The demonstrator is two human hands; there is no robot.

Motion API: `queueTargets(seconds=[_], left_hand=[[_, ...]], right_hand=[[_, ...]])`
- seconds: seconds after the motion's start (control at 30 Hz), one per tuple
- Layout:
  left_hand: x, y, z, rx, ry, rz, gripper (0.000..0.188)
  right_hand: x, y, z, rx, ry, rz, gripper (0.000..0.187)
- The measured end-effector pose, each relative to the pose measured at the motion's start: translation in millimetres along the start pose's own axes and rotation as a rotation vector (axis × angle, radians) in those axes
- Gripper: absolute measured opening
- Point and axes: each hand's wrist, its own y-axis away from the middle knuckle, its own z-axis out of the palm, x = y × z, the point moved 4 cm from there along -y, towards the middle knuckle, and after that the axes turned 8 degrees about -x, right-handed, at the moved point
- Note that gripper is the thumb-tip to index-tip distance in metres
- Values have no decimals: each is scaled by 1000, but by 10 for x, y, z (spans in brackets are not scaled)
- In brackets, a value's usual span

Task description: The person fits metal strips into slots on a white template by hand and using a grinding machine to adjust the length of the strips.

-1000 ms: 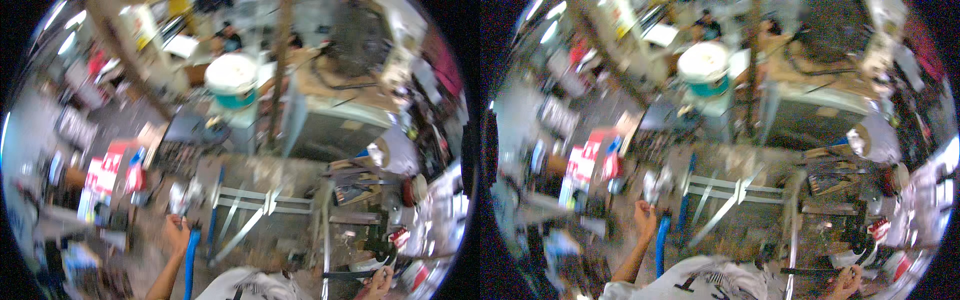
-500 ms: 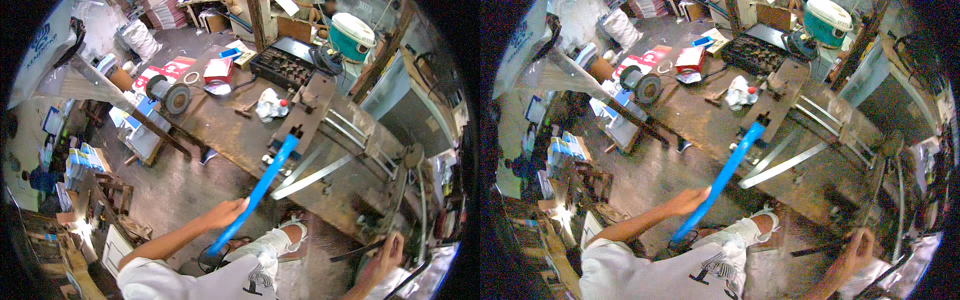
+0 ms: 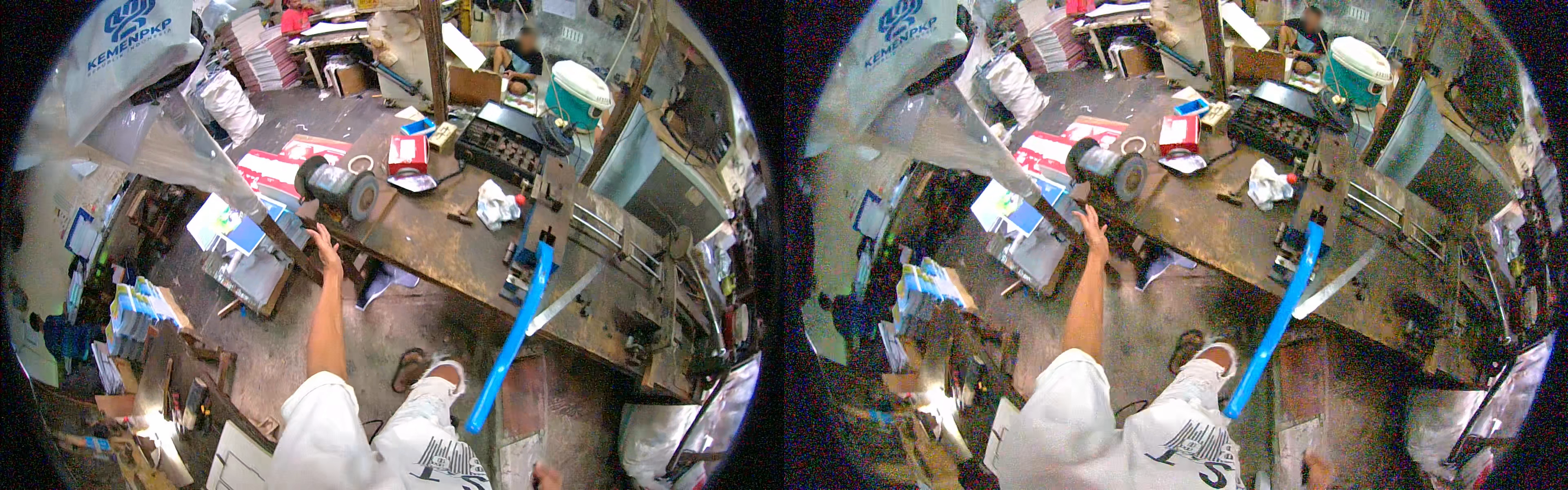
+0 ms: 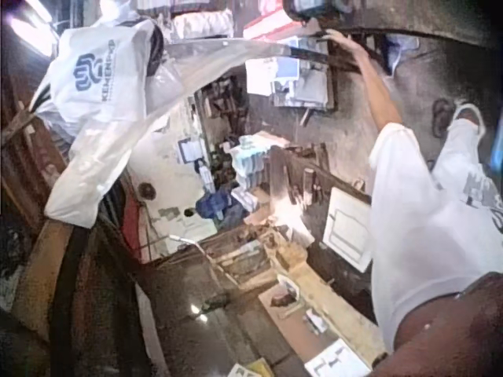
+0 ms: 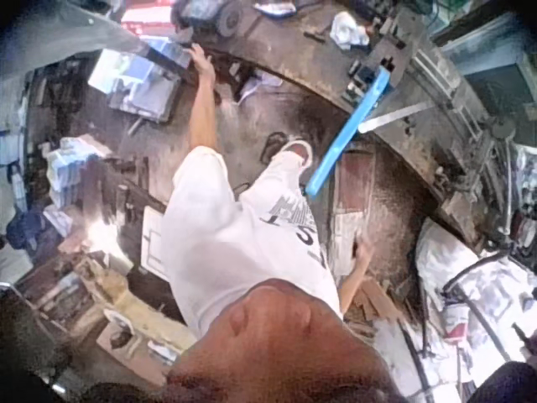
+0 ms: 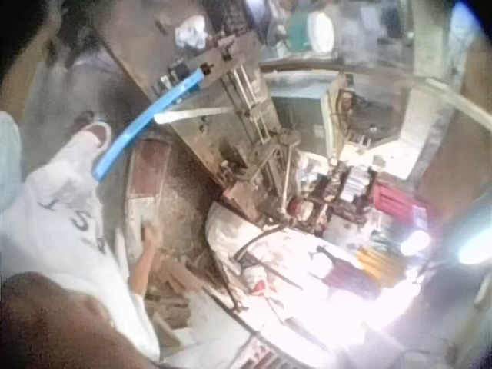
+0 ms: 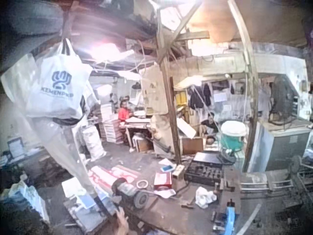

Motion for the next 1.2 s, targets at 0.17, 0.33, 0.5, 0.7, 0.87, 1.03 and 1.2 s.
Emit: queueTargets(seconds=[0.17,0.33,0.5,0.7,0.87,1.03,1.2], left_hand=[[-137,-437,-318,-90,-15,-57,97],[-474,-438,-565,-232,-30,-160,85],[337,-394,-501,-324,216,-478,88],[857,-1111,-630,-337,-100,-947,83],[555,-1235,-500,-468,-155,-1051,125],[693,-1289,-463,-470,-227,-979,90],[594,-1384,-637,-481,-215,-1018,96]], right_hand=[[-1286,1124,889,32,147,271,34],[-2342,620,1966,-114,-56,280,25],[-3438,257,2643,-159,-309,187,20],[-5375,261,1977,82,-710,1,21],[-6731,624,1058,274,-592,-144,25],[-7922,805,553,177,-461,-438,19],[-8354,905,414,138,-592,-579,17]])
